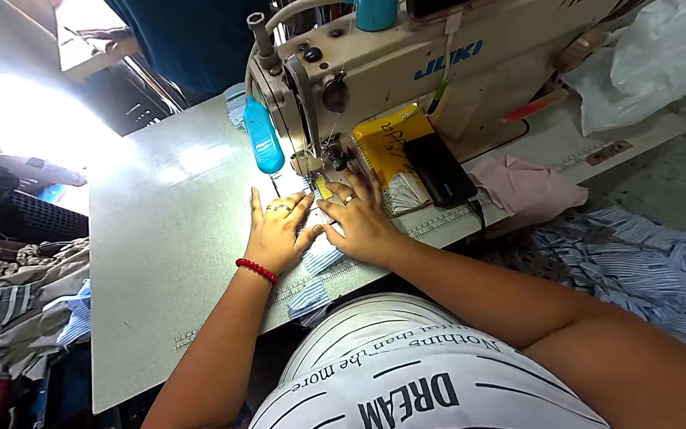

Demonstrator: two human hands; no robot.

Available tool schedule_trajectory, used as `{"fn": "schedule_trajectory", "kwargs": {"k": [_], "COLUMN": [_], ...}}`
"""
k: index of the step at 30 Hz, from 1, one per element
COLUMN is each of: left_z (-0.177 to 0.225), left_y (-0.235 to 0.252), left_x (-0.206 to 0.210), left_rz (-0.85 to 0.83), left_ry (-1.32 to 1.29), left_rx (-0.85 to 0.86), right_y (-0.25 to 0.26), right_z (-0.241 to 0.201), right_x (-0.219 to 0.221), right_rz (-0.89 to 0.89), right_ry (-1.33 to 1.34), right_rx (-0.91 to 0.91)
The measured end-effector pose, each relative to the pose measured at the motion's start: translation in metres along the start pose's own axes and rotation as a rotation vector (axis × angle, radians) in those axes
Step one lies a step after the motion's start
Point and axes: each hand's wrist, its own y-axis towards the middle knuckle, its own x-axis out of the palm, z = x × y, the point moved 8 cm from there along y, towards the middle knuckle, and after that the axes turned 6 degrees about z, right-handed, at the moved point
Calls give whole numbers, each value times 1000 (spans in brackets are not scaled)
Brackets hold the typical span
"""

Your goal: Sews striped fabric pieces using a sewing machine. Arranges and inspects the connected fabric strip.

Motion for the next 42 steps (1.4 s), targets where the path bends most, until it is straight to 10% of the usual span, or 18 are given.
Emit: {"fn": "schedule_trajectory", "kwargs": {"k": [30,35,42], "left_z": [-29,-29,-8], "left_y": [28,-2,-33], "left_x": [-2,-27,-35], "left_rz": [1,105,271], "left_ry": [20,112,-1018], "left_rx": [67,-255,-568], "right_y": [-2,-4,-6], "right_z": [1,5,16], "right_x": [-1,-12,-26], "right_rz": [48,200,346], "right_ry": [-5,134,265], "right_rx": [0,2,61]}}
